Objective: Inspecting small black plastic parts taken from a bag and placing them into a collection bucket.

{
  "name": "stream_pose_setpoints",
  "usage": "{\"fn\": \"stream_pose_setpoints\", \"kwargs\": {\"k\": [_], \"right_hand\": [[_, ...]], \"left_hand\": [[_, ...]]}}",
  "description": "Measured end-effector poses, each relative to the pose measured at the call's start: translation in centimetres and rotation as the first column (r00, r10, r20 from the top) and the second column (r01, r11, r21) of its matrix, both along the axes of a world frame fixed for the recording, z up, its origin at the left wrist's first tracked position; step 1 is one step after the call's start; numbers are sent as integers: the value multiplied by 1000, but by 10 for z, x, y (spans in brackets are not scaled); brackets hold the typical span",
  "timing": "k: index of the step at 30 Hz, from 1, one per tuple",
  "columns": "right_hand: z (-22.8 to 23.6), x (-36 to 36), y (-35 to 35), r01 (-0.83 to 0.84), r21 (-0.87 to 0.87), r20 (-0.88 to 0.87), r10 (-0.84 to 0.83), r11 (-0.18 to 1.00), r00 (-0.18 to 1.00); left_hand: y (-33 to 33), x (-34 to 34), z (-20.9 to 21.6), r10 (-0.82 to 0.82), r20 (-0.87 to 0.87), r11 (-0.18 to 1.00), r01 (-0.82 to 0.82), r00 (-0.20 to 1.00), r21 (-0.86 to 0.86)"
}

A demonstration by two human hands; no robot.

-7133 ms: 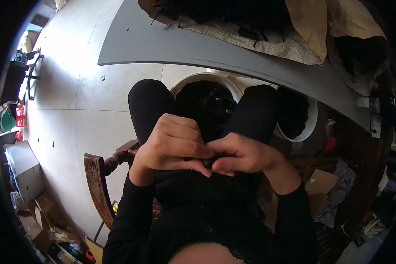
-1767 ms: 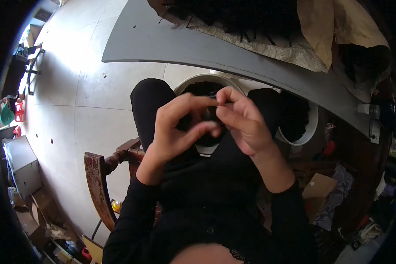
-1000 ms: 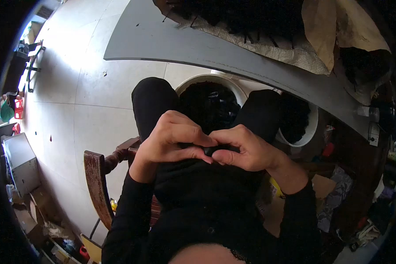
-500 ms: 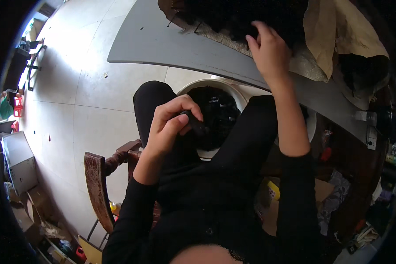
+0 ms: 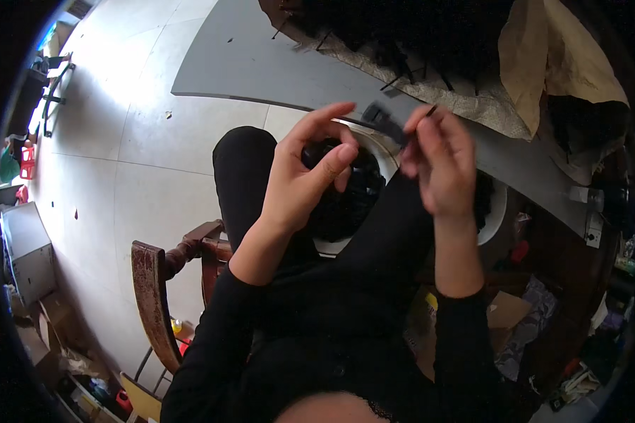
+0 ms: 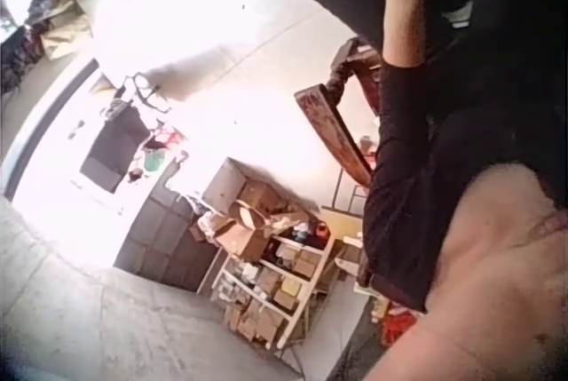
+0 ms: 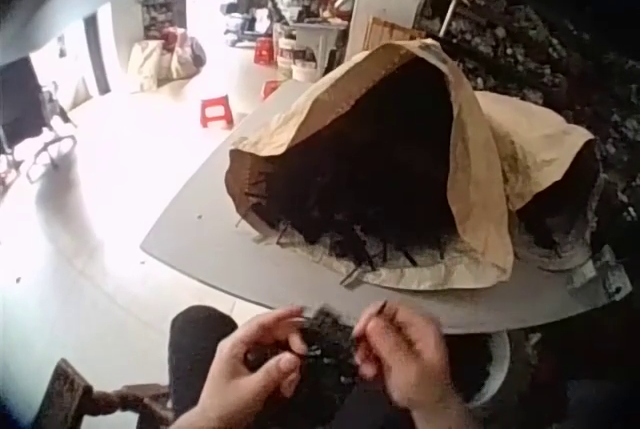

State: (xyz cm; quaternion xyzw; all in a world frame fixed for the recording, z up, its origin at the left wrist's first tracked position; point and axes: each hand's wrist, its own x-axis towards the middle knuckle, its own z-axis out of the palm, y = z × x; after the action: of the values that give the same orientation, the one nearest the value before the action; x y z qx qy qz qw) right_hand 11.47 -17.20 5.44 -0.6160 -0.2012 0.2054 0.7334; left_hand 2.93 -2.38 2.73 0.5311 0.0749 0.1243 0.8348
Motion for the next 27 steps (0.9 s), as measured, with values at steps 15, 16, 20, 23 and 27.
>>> {"fn": "stream_pose_setpoints", "kwargs": {"k": [15, 16, 20, 23, 27], "right_hand": [[-26, -30, -3, -147, 302, 23, 147, 942, 989], [-27, -31, -3, -156, 267, 73, 141, 951, 987], [-16, -44, -1, -84, 234, -44, 97, 969, 994], [-23, -46, -6, -181, 176, -213, 217, 967, 953], [-14, -38, -13, -399, 165, -368, 431, 902, 824]], "left_hand": [[2, -25, -1, -248, -118, 956, 263, 961, 131], [2, -26, -1, -247, -118, 956, 261, 962, 131], [4, -24, -4, -116, 35, 974, 107, 993, 200], [7, -24, -3, -114, 145, 917, 48, 983, 395], [12, -26, -1, -143, 172, 846, 30, 975, 532]]}}
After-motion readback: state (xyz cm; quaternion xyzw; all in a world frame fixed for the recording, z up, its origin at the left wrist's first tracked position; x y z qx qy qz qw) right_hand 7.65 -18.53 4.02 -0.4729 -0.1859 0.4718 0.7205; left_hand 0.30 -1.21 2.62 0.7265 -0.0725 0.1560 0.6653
